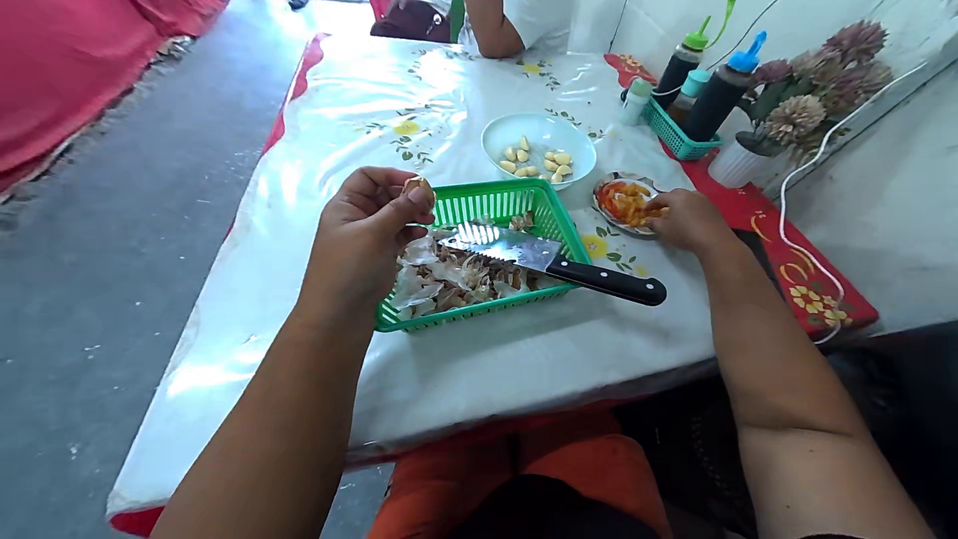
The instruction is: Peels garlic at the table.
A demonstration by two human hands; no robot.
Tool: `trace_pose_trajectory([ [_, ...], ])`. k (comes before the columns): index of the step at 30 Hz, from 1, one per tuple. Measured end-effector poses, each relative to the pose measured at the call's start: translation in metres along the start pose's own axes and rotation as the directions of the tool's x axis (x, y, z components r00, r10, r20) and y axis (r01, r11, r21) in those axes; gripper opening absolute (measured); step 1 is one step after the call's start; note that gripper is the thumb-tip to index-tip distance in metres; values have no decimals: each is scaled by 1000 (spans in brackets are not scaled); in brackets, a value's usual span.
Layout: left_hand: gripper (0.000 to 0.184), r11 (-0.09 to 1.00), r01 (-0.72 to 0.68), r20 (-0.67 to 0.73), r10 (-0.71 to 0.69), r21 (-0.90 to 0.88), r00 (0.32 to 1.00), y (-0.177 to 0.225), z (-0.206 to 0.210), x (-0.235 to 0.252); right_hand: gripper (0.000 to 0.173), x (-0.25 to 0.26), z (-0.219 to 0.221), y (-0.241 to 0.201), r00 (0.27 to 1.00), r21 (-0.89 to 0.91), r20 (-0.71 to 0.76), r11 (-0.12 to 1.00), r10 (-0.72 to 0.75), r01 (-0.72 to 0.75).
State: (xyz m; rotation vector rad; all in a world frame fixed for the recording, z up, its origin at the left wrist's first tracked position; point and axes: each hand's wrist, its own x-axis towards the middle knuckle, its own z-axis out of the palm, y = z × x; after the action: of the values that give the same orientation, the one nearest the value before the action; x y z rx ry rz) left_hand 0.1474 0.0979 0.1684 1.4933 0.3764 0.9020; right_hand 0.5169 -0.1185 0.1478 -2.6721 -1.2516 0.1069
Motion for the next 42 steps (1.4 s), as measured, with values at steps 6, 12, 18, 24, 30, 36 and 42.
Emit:
trace_pose_trajectory([
  [6,11,1000,2,0,-2,-6,1000,0,0,0,38,3,3,11,997,-16,-37,998,-64,63],
  [12,11,1000,8,-4,-8,-4,1000,1,2,0,26,1,0,7,992,-70,-47,991,-117,113],
  [18,11,1000,10,-1,-10,-1,1000,1,0,1,22,0,-2,5,992,-64,-32,991,-119,116],
  [24,11,1000,13,-10,-13,-6,1000,1,-1,2,21,1,0,5,994,-27,-6,994,-106,106],
  [30,11,1000,9,-24,-9,-19,1000,2,3,1,17,-5,5,7,978,-22,-111,985,-175,173],
  [36,12,997,40,-23,-41,-64,999,3,4,0,16,-10,14,8,959,-49,-193,978,-210,204],
  [42,11,995,32,-15,-34,-90,999,2,5,0,17,-12,11,8,963,-22,-160,977,-215,214],
])
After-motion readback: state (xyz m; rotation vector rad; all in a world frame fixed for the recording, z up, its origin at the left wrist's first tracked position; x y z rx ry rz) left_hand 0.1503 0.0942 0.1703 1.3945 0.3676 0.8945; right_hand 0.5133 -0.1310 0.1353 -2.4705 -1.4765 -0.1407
